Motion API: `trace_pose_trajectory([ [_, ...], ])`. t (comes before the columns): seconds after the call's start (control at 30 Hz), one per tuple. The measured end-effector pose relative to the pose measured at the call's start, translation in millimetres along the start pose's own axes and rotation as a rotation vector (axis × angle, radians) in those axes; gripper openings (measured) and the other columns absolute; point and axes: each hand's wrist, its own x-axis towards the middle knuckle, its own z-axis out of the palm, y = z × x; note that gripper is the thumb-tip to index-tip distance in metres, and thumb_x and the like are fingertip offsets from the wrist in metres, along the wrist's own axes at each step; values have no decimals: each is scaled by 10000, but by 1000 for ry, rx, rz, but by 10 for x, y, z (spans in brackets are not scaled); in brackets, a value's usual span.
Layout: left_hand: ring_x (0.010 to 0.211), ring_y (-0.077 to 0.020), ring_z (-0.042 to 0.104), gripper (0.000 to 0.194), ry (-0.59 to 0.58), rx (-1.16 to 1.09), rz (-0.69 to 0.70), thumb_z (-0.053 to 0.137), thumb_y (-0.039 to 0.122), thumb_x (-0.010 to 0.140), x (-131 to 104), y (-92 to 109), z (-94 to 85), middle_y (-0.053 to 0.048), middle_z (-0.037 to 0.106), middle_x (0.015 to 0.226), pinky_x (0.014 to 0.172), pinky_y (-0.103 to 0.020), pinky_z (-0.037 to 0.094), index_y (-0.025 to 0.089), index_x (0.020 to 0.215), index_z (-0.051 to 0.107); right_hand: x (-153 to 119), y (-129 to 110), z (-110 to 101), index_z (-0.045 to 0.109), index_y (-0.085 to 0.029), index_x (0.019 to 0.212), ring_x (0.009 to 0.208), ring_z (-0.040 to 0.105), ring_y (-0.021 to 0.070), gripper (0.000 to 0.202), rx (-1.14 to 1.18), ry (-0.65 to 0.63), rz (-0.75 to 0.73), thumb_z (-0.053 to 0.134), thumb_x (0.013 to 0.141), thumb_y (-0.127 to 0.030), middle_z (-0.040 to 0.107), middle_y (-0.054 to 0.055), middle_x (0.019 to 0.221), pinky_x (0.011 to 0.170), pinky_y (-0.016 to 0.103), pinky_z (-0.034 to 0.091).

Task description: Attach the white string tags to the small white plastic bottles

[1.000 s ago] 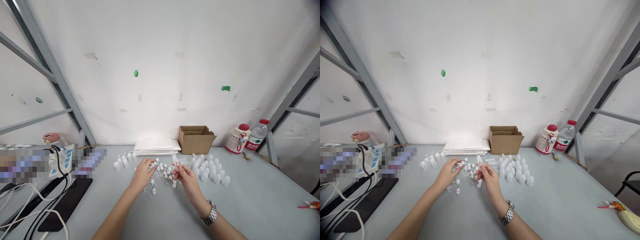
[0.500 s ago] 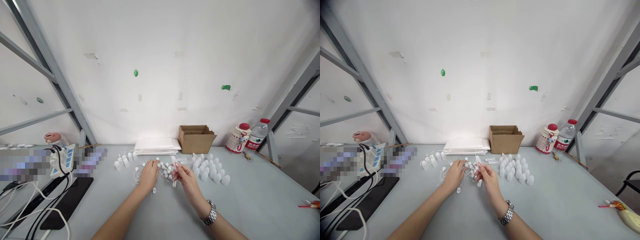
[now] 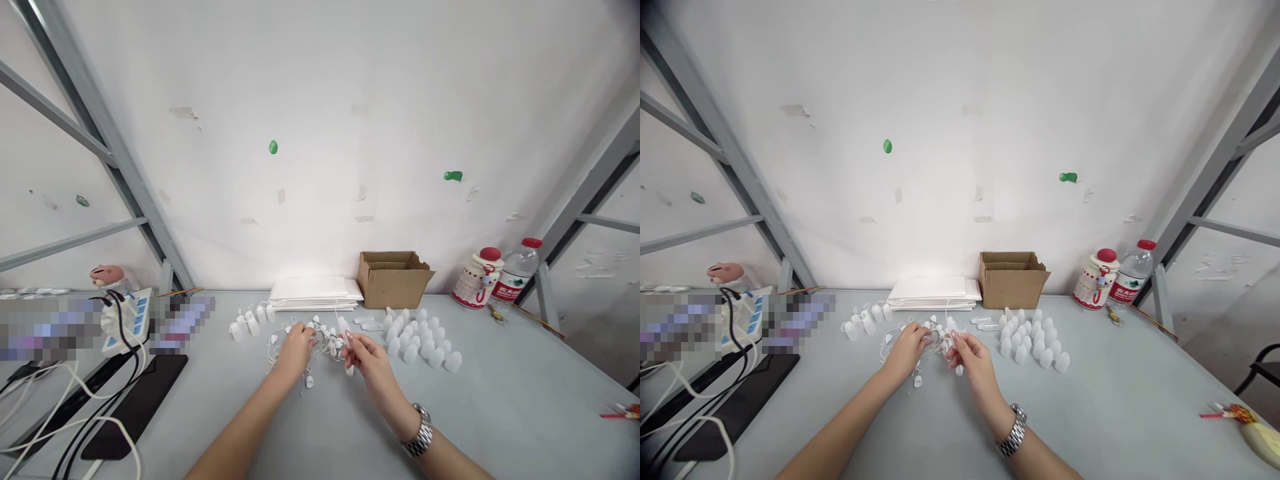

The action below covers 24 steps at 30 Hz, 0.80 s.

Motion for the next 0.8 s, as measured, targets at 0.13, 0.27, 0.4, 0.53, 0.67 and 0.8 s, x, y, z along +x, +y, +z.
trace_pose_trajectory([
  [0.13,820,-156,553,212,-14,-54,-19,430,127,814,-8,29,-85,-44,559,843,754,-266,413,184,783,631,-4,13,1,599,-162,727,511,492,113,305,3,-3,6,599,745,-467,586,2,610,530,245,371],
  [0.27,780,-149,558,172,-5,-134,-28,452,177,816,-19,40,-114,-38,561,830,735,-266,422,185,779,619,-8,8,10,609,-156,740,512,496,117,314,-10,-3,20,599,744,-470,587,4,604,534,246,370],
  [0.4,769,-172,540,85,10,-138,-6,504,183,775,-31,27,-59,-34,547,795,720,-290,427,178,775,588,-10,-3,15,612,-165,723,513,496,120,321,-20,-9,22,601,733,-486,590,3,605,539,249,376],
  [0.53,767,-179,539,133,25,-115,-5,462,116,763,-45,20,-19,-37,547,790,729,-306,428,180,784,577,-16,-12,20,610,-172,695,501,495,127,350,-36,-1,25,607,707,-522,591,4,593,531,257,384],
  [0.67,771,-176,556,198,55,-196,-22,445,128,772,-52,43,-62,-47,563,848,732,-314,438,190,874,603,-26,-22,27,602,-174,672,505,496,123,343,-35,-9,25,600,718,-514,590,0,593,538,255,384],
  [0.8,721,-159,583,178,96,-563,-130,504,212,764,-22,119,-180,-49,599,872,718,-311,468,190,854,656,-30,-34,34,602,-172,682,504,494,113,333,-56,-2,29,598,725,-503,590,-6,601,538,249,380],
])
